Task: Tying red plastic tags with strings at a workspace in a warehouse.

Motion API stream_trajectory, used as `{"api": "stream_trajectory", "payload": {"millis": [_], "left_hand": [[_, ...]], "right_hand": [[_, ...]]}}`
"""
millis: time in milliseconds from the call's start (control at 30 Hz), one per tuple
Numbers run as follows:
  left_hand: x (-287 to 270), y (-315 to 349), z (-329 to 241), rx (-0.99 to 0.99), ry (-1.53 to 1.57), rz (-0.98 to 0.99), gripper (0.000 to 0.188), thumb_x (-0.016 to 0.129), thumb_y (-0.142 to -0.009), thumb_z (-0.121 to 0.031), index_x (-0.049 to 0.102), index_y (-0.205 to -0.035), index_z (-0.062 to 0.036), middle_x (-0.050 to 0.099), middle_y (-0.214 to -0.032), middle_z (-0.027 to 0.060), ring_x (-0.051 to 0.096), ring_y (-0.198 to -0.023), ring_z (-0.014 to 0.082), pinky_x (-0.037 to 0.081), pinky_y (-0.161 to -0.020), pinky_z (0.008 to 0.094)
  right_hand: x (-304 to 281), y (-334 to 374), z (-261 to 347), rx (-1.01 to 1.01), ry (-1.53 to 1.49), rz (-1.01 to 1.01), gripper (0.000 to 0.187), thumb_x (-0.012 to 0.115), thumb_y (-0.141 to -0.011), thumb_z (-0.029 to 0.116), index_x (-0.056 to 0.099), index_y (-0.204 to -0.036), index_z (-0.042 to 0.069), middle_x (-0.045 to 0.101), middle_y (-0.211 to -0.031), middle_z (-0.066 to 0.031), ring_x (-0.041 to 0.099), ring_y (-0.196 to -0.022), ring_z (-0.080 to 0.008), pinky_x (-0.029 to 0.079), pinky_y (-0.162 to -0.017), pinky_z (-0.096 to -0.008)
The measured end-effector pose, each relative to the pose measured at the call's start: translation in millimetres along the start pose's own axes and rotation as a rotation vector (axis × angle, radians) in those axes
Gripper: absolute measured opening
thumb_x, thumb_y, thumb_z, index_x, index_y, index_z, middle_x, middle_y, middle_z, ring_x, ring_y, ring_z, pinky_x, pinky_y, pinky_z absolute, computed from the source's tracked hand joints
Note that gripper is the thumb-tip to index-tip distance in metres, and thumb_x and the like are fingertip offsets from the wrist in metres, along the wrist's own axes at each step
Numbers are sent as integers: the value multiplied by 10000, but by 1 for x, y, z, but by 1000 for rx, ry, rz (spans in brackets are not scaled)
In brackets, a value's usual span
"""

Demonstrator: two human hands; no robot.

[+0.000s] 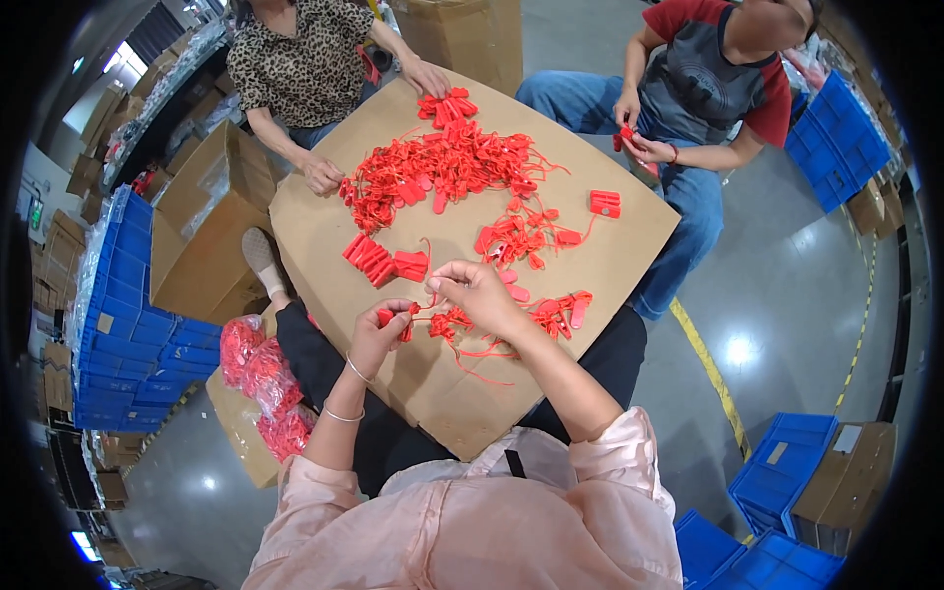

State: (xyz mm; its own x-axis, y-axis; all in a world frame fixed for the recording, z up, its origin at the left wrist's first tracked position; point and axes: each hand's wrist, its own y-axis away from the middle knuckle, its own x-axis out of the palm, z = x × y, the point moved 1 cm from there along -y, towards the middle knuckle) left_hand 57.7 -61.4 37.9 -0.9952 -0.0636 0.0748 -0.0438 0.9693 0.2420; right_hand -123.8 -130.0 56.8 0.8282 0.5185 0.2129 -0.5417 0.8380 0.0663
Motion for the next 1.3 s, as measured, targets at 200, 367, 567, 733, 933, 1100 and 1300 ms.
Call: {"api": "stream_trajectory", "payload": {"millis": [200, 367, 567, 733, 933, 1100, 1300], "left_hand": [[-16, 1, 38, -117, -31, -107, 102, 549, -838, -71, 581, -904, -1, 562, -659, 5, 466, -497, 45, 356, -438, 175], [-15, 9, 55, -178, 169, -170, 99, 530, -846, -82, 558, -907, -9, 574, -663, 28, 450, -476, 52, 343, -416, 177], [-16, 9, 58, -154, 205, -218, 75, 522, -849, -85, 549, -881, -24, 571, -659, 28, 441, -470, 52, 338, -413, 176], [-14, 7, 41, -92, 177, -256, 70, 521, -851, -89, 544, -878, -28, 554, -636, 15, 432, -471, 45, 333, -411, 174], [-4, 3, -19, 86, 205, -247, 56, 518, -853, -75, 536, -883, -32, 527, -629, -4, 415, -473, 36, 325, -416, 168], [14, 10, -55, 156, 129, -203, 42, 528, -852, -69, 525, -875, -34, 508, -633, -11, 411, -479, 29, 324, -423, 167], [36, 17, -91, 258, 151, -62, 55, 520, -858, -69, 519, -898, -32, 508, -643, -14, 414, -478, 32, 327, -426, 168]], "right_hand": [[-12, 8, -43, -281, 1069, -65, 204, 632, -760, 188, 573, -829, 5, 574, -791, -117, 584, -735, -251, 478, -656, -364], [12, 29, -60, -227, 1233, -111, 265, 671, -691, 246, 568, -813, 34, 542, -816, -116, 557, -804, -288, 458, -681, -388], [-2, 27, -77, -345, 1228, -174, 251, 668, -716, 227, 566, -824, 25, 558, -799, -133, 571, -746, -274, 462, -667, -371], [-22, 26, -44, 115, 414, -85, 85, 608, -806, 79, 555, -822, 14, 571, -719, -22, 523, -663, -63, 446, -609, -222], [-35, 34, -2, 116, 339, -53, 93, 582, -842, 94, 555, -831, 5, 569, -731, 3, 518, -662, -47, 441, -614, -197], [-23, 36, 29, 20, 287, -32, 114, 554, -859, 109, 542, -800, 12, 526, -676, 17, 484, -608, -43, 409, -558, -208], [-4, 34, 47, -127, 464, 0, 176, 514, -870, 95, 547, -726, 0, 504, -641, 0, 458, -584, -40, 375, -535, -220]]}}
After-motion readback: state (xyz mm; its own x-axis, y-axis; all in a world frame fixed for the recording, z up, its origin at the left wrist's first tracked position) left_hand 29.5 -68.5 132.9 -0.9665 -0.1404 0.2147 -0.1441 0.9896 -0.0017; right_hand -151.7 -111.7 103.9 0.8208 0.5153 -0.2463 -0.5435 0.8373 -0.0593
